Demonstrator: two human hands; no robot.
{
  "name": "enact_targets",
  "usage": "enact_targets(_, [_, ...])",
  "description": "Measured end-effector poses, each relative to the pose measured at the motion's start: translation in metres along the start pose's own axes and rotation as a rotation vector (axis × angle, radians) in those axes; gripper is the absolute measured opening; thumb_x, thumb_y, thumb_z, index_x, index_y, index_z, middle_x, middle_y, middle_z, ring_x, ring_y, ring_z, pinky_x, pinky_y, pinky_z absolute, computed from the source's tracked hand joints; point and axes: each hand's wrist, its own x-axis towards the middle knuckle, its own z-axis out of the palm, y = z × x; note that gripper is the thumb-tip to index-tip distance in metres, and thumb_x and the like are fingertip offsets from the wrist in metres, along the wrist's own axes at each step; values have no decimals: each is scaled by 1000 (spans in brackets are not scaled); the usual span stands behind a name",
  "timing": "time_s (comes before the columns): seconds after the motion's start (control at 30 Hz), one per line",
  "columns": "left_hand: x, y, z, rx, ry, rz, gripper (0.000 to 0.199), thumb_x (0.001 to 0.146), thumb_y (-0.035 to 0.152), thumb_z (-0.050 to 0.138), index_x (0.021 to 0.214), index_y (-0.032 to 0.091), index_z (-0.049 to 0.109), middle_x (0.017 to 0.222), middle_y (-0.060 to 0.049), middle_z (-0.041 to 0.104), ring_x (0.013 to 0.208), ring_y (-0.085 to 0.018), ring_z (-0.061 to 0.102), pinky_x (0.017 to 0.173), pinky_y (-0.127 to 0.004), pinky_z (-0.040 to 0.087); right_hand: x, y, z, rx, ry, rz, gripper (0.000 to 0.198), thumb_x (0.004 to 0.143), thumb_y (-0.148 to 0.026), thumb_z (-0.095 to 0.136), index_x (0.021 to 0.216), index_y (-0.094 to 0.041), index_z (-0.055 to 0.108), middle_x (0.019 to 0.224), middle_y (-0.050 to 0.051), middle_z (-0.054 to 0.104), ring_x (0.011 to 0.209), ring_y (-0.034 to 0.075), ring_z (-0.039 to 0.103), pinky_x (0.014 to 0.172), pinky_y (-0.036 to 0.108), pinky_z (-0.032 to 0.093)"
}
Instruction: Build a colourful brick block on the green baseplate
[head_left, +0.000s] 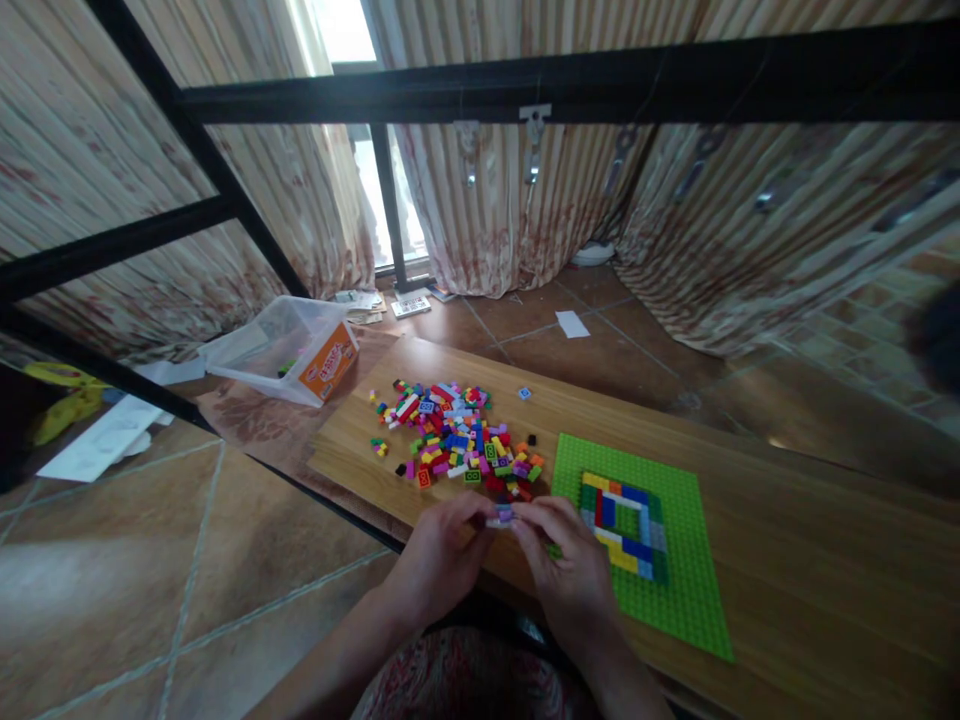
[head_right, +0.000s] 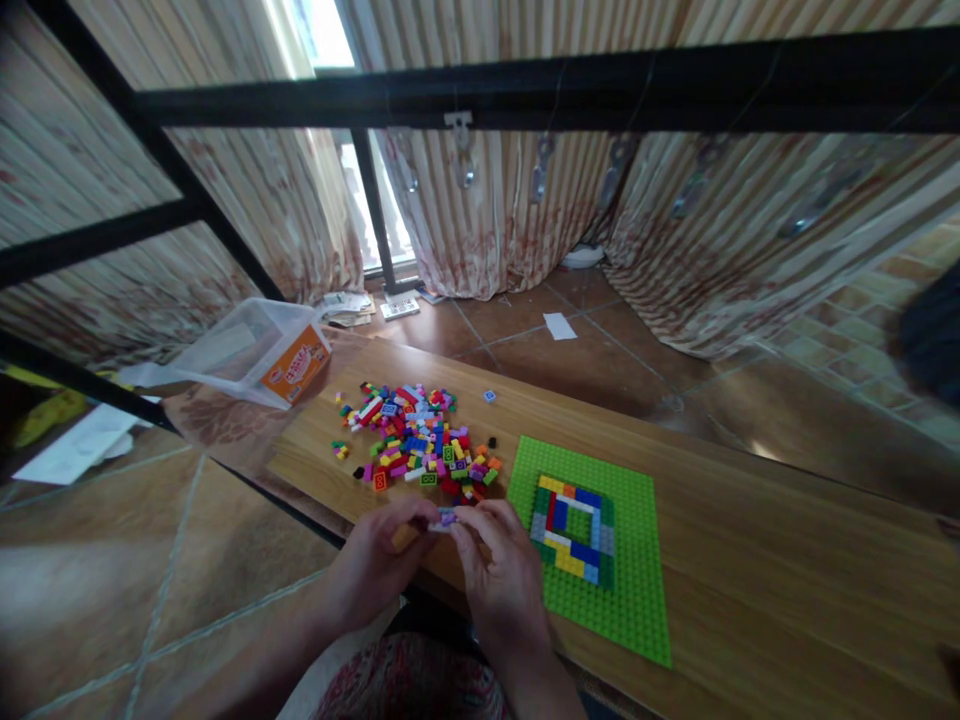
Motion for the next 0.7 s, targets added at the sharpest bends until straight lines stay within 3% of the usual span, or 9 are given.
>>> enact_targets(0.23, [-9,-1,-1,-51,-103,-45,9,86,19,54,84,21,63,79,-1,65,75,-14,61,68,-24,49,-15,-2,-2,172,-159,121,15,88,-33,57,91,-25,70,88,3,67,83,16,63,72,27,51])
enact_targets(0.47, [-14,-12,0,62,-127,82,14,88,19,51,87,23,64,84,-2,67,79,-15,62,70,-25,49,-14,-2,8,318,-114,346,20,84,-33,59,77,-20,72,72,2,68,68,17,63,61,26,49])
enact_targets(0.7, [-3,-32,4,11,97,-75,9,85,22,55,88,21,63,83,-1,68,77,-16,64,71,-26,50,23,11,27,-20,29,70,17,85,-27,55,85,-21,72,82,6,68,77,18,62,71,30,49])
